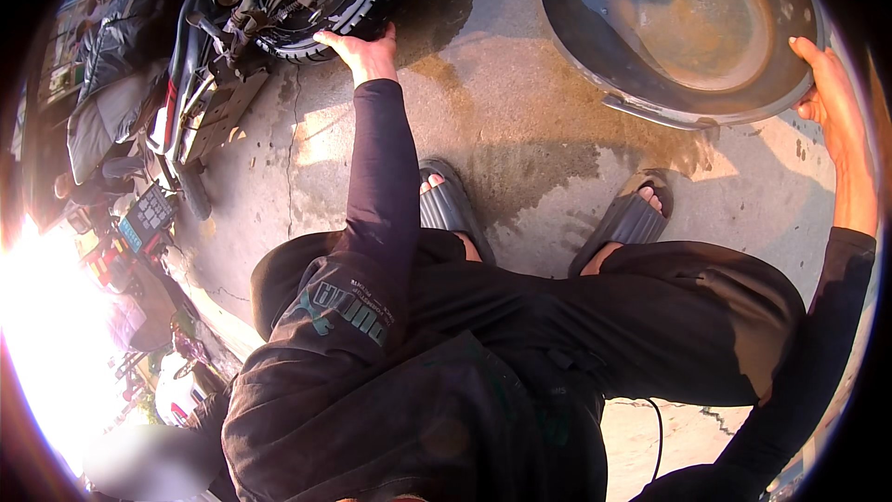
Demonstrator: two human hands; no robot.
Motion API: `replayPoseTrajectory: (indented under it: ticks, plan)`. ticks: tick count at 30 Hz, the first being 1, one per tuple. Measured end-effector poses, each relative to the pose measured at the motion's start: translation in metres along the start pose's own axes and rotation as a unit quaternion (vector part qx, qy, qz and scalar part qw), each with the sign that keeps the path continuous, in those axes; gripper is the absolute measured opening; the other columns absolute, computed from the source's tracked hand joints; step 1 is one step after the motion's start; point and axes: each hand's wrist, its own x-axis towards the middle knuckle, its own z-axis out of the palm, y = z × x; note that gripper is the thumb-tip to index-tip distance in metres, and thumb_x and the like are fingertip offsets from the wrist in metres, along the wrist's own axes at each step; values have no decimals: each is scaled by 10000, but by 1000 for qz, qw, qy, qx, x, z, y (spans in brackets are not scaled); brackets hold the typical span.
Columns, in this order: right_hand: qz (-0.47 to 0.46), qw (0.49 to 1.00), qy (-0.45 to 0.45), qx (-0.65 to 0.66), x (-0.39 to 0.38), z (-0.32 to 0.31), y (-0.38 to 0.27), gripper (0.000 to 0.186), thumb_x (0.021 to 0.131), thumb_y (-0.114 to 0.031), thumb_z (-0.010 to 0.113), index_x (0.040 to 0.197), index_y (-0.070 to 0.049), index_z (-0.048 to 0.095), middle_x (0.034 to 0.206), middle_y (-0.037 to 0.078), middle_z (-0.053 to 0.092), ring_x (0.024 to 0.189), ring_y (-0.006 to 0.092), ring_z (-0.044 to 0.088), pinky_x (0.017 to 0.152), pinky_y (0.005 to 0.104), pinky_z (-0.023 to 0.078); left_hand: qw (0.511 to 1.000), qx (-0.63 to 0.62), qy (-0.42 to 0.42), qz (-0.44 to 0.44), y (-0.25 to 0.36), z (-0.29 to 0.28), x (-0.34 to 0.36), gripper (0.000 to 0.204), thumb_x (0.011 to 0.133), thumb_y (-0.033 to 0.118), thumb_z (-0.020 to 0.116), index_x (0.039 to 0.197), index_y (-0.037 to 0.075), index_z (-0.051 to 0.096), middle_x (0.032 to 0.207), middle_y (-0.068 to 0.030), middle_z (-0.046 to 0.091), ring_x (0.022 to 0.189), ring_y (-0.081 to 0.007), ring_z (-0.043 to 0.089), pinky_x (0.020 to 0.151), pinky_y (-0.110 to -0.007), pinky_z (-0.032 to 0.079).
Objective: The person checks a scooter tire for leaks by submerging it in water and observing bubbles. They then retrieve a patch kit, apply a patch to the inner tube, and use a hammer to secure it.
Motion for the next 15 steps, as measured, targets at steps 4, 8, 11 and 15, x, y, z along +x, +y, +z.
replayPoseTrajectory:
  ticks: [4,8,11,15]
  plan:
    - [1,1000,-8,-1,1,-1,0,371,859,-388,582,1075,-93,519,718,-30,596,461,24,452,374,160,296,1000,7,-12,-3,-1,0,0,1029,746,865,403,1510,196,237,1573,-58,223,1432,-295,170,1119,-582,58]
    - [1,1000,-9,-1,1,-1,1,381,855,-396,588,1078,-95,520,714,-32,593,460,20,450,372,160,300,1000,13,-27,1,-1,-1,-2,1033,744,866,404,1511,195,234,1576,-59,214,1433,-295,166,1120,-577,58]
    - [-1,1000,-9,0,1,-1,0,388,851,-402,592,1080,-97,521,718,-33,594,461,19,451,374,159,303,1000,9,-28,-2,-1,-1,-1,1029,746,865,404,1511,199,233,1577,-58,210,1433,-293,168,1120,-574,67]
    - [-3,1000,-13,1,0,0,-1,389,851,-406,593,1078,-97,523,728,-33,596,464,18,451,376,159,303,1000,5,-16,0,-1,-1,0,1018,752,860,404,1510,203,235,1574,-59,214,1432,-294,172,1119,-573,79]
